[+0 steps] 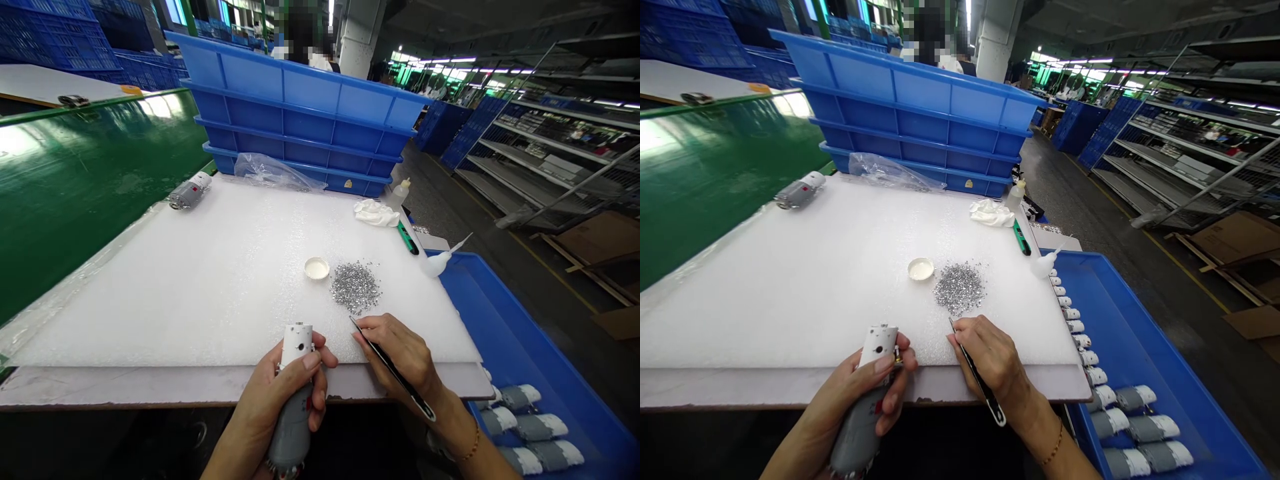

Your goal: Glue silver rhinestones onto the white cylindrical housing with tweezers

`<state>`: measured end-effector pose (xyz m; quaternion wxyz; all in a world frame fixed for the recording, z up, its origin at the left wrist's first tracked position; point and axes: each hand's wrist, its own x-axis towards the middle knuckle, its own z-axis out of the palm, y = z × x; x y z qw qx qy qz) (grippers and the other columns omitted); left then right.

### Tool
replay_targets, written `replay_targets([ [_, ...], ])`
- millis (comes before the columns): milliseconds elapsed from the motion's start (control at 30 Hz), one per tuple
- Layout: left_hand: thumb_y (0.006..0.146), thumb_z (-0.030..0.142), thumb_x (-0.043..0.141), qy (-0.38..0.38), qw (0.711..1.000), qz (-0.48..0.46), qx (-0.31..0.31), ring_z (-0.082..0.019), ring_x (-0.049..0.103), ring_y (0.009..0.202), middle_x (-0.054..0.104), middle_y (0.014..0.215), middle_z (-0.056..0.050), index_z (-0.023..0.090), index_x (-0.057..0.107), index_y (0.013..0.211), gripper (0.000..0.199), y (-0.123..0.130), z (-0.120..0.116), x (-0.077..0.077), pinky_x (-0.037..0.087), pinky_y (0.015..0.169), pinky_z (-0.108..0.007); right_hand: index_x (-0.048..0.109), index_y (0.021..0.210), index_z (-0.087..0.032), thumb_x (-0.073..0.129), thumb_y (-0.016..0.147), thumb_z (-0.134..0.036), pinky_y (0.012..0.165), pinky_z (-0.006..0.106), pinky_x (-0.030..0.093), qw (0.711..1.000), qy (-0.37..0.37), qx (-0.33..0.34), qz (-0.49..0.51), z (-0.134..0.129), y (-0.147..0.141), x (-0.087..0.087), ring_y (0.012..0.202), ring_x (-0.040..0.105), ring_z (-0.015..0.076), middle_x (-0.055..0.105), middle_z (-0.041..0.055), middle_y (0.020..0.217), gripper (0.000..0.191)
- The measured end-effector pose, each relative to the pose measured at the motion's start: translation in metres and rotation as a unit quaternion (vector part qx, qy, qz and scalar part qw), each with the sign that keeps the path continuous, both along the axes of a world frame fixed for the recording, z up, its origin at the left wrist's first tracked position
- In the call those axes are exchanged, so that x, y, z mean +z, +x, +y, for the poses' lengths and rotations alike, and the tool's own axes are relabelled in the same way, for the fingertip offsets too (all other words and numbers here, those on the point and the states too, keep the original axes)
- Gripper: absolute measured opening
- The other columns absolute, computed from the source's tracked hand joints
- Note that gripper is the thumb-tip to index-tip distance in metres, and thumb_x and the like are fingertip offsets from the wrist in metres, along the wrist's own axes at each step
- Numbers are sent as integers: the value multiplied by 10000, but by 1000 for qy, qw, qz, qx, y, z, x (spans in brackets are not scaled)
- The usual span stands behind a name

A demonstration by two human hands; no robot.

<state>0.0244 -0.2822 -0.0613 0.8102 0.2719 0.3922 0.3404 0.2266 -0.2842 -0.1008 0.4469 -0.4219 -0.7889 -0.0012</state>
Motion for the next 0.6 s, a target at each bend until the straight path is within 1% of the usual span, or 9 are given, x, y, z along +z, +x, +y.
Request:
replay_targets([
  [200,862,408,687,3,1000,4,1,-63,471,481,630,656,14,159,621,995,289,0,0,2,418,490,-171,653,909,-179,594,875,6,671,310,588,999,-32,3,38,-2,-1,0,753,701,197,732,91,848,197],
  [300,864,427,680,7,1000,13,16,-61,489,476,662,691,3,162,614,1007,308,4,0,1,419,500,-171,635,891,-192,623,881,-20,703,284,585,993,-67,-24,97,-7,-4,5,785,709,179,731,71,858,173],
  [367,864,424,679,6,999,19,40,-62,512,482,687,751,-6,166,602,1030,317,8,-1,1,430,513,-177,601,874,-202,639,902,-73,674,244,580,984,-96,-48,142,-12,-8,12,773,707,155,722,52,851,138],
  [400,864,415,681,3,998,20,51,-69,530,499,696,785,-10,168,595,1046,319,10,-2,2,445,528,-185,584,862,-209,641,915,-107,645,222,576,978,-116,-53,164,-15,-11,16,752,704,142,717,40,843,128],
  [467,863,383,690,-7,997,19,71,-90,566,547,705,825,-17,168,583,1079,323,14,-3,4,480,573,-209,572,838,-221,644,929,-166,613,185,574,957,-173,-35,228,-20,-17,25,718,700,117,712,10,834,129],
  [567,860,340,704,-24,996,2,83,-103,580,569,711,782,-18,160,578,1120,341,17,-6,7,487,580,-213,602,830,-235,674,903,-169,665,149,579,913,-240,21,328,-27,-26,36,747,711,91,720,-26,849,121],
  [600,856,326,712,-31,996,-10,84,-101,582,564,710,754,-14,158,580,1130,347,16,-7,7,482,572,-207,613,830,-238,683,888,-149,682,141,578,907,-245,34,342,-28,-29,39,762,716,85,723,-33,852,126],
])
